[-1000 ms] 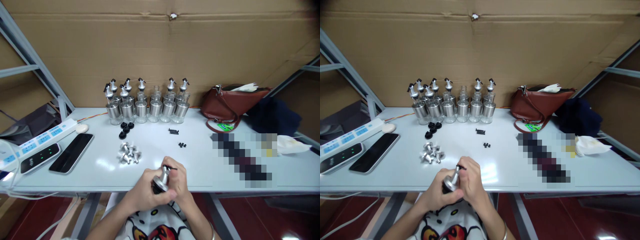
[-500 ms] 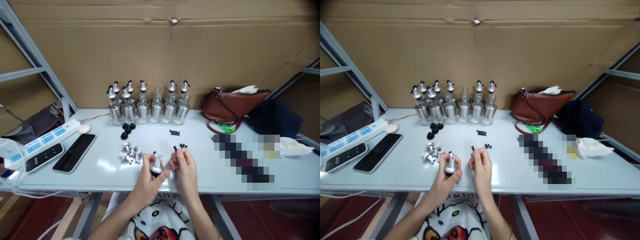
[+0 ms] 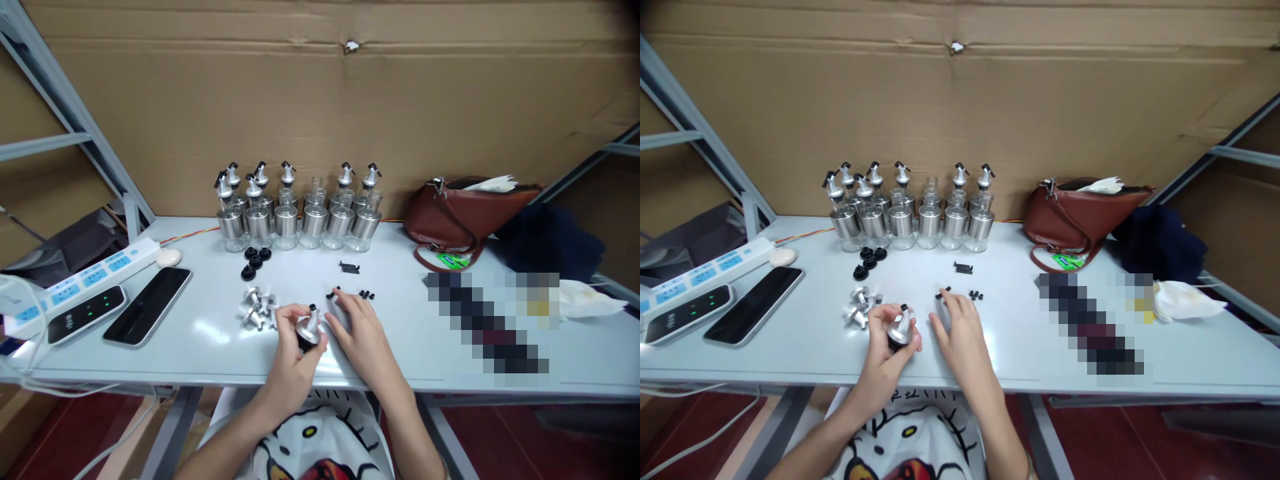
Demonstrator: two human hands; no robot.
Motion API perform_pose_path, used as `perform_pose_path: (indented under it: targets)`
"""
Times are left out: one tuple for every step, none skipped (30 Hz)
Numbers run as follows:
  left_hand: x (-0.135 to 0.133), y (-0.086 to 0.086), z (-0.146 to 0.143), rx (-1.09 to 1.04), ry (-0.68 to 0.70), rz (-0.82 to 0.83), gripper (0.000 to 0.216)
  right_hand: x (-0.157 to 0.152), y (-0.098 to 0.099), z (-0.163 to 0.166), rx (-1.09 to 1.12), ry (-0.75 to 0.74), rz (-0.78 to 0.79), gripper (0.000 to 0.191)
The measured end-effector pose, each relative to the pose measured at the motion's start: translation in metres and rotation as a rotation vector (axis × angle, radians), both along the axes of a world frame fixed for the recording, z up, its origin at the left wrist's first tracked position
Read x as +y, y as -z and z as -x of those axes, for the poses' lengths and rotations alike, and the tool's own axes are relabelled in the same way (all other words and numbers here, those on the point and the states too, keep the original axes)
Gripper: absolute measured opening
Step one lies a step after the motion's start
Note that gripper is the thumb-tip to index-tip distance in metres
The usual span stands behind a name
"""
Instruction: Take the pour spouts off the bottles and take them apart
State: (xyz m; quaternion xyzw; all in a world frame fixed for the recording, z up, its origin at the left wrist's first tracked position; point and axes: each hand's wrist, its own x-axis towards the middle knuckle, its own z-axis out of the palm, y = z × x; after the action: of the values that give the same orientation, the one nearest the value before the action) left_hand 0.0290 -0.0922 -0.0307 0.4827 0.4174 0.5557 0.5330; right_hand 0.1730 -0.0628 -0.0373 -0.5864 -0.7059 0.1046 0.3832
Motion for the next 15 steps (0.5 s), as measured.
perform_pose_path:
  targets:
    - [0.000,0.000,0.000,-0.003,-0.015,-0.011,0.034,0.000,0.001,0.003,-0.021,0.014,-0.015,0.031]
    - [0.001,0.000,0.000,-0.006,-0.024,-0.022,0.034,-0.001,0.001,0.005,-0.038,0.020,-0.023,0.028]
    - [0.001,-0.001,-0.001,-0.006,-0.026,-0.033,0.033,-0.002,0.001,0.006,-0.056,0.018,-0.024,0.024]
    - [0.001,-0.002,-0.001,-0.007,-0.024,-0.042,0.032,-0.003,-0.001,0.007,-0.077,0.002,-0.020,0.022]
    - [0.001,-0.003,-0.002,-0.011,-0.019,-0.047,0.031,-0.003,-0.003,0.009,-0.101,-0.021,-0.012,0.020]
    - [0.001,-0.003,-0.002,-0.018,-0.013,-0.048,0.030,-0.004,-0.005,0.010,-0.124,-0.047,-0.004,0.021]
    - [0.001,-0.004,-0.002,-0.029,-0.014,-0.046,0.030,-0.004,-0.008,0.012,-0.142,-0.069,0.001,0.022]
    - [0.001,-0.005,-0.003,-0.041,-0.026,-0.042,0.031,-0.004,-0.009,0.013,-0.156,-0.088,0.002,0.023]
    - [0.001,-0.005,-0.003,-0.051,-0.046,-0.039,0.033,-0.004,-0.010,0.015,-0.166,-0.105,0.003,0.024]
    - [0.001,-0.005,-0.003,-0.056,-0.068,-0.034,0.034,-0.003,-0.010,0.017,-0.174,-0.121,0.002,0.025]
    - [0.001,-0.005,-0.003,-0.057,-0.082,-0.029,0.036,-0.002,-0.010,0.019,-0.181,-0.132,0.000,0.026]
    - [0.001,-0.005,-0.002,-0.054,-0.084,-0.022,0.036,0.000,-0.008,0.021,-0.190,-0.136,-0.003,0.027]
    - [0.002,-0.004,-0.002,-0.050,-0.069,-0.016,0.036,0.001,-0.005,0.023,-0.203,-0.131,-0.009,0.029]
    - [0.002,-0.003,-0.001,-0.046,-0.043,-0.008,0.036,0.002,-0.002,0.024,-0.218,-0.116,-0.015,0.032]
    - [0.002,-0.003,-0.001,-0.043,-0.012,-0.001,0.036,0.003,0.001,0.024,-0.235,-0.091,-0.021,0.035]
